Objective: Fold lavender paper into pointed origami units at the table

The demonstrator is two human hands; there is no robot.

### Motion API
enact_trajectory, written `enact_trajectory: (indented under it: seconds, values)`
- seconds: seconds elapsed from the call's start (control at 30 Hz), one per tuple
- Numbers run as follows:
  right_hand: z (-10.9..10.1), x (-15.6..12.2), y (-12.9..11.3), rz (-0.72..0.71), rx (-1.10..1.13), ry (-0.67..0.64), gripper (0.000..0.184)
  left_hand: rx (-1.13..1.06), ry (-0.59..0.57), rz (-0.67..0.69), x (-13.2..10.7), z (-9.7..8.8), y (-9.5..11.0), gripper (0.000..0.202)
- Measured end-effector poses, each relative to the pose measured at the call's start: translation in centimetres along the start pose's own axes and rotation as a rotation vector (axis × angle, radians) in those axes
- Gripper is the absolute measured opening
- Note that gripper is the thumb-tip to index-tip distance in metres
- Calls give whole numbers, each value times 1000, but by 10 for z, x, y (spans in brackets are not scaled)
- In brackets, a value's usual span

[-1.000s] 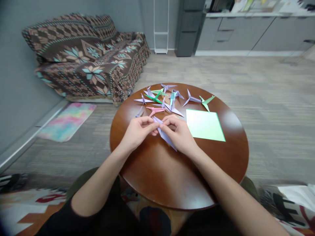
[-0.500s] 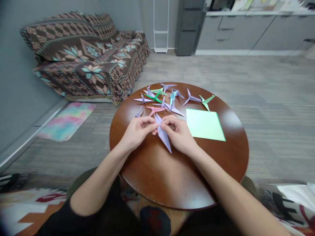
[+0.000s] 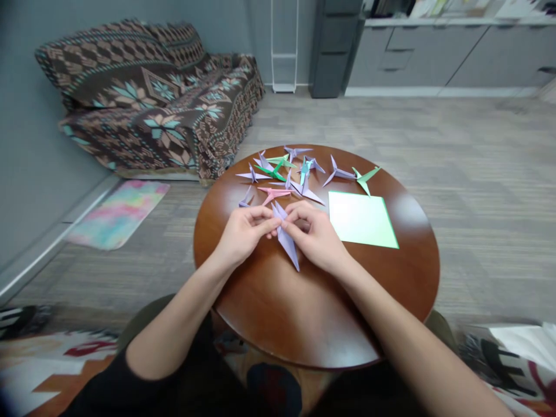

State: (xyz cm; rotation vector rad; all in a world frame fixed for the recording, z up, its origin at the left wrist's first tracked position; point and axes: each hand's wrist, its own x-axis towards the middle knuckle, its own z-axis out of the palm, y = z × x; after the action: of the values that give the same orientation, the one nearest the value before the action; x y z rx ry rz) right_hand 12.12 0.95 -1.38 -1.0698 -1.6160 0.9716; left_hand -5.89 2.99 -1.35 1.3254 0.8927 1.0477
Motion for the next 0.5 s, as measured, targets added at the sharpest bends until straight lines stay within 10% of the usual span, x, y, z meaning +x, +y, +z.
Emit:
enact_trajectory:
  seconds: [0.5]
  values:
    - [3,0,6,66,191,1,29,-5,-4,0,2,0,-1,29]
